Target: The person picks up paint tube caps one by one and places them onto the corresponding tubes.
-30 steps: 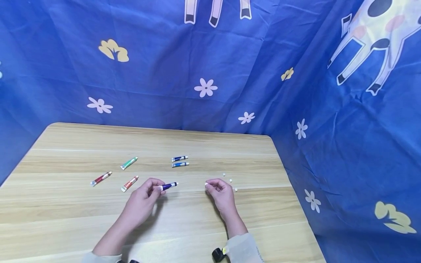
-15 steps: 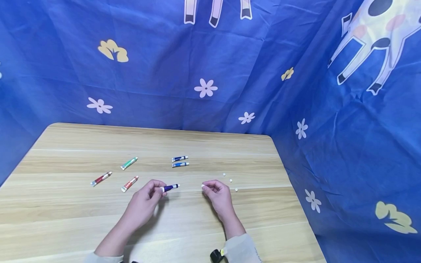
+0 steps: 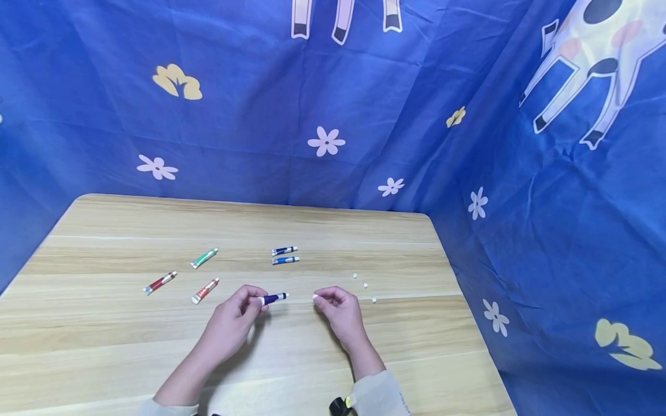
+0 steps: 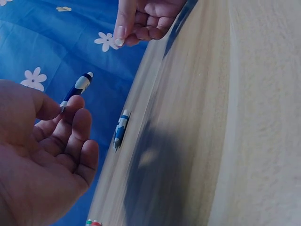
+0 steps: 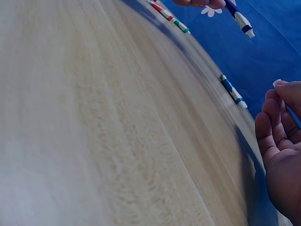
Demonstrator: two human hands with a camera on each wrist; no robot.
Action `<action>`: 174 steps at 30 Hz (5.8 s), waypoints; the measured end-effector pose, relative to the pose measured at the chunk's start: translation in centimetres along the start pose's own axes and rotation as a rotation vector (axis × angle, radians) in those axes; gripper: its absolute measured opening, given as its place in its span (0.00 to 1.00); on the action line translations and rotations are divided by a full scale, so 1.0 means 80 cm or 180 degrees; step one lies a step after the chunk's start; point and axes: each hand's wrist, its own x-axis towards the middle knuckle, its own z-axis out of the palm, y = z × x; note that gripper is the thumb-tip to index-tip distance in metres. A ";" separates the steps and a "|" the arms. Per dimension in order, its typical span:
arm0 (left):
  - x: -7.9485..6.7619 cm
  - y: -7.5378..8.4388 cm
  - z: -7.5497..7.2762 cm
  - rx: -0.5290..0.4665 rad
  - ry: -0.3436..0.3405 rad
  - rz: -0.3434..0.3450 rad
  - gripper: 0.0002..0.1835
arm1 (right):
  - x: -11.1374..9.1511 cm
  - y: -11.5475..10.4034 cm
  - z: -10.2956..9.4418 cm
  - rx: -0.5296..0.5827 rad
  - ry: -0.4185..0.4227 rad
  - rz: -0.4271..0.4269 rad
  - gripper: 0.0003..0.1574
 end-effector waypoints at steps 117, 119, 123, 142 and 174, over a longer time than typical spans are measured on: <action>-0.004 0.003 0.022 -0.0004 -0.0097 0.0082 0.08 | -0.012 -0.013 0.030 -0.0342 -0.0678 0.0015 0.13; -0.004 0.003 0.022 -0.0001 -0.0086 0.0084 0.08 | -0.013 -0.014 0.028 -0.0347 -0.0713 -0.0017 0.12; -0.004 0.002 0.022 -0.0006 -0.0070 0.0062 0.08 | -0.014 -0.016 0.025 -0.0483 -0.0776 -0.0148 0.16; -0.006 0.003 0.023 -0.0084 -0.0040 0.0037 0.08 | -0.017 -0.021 0.025 -0.0626 -0.0622 -0.0370 0.08; -0.007 0.004 0.029 0.0147 -0.0011 0.0503 0.10 | -0.019 -0.014 0.030 -0.0500 -0.0747 -0.0147 0.19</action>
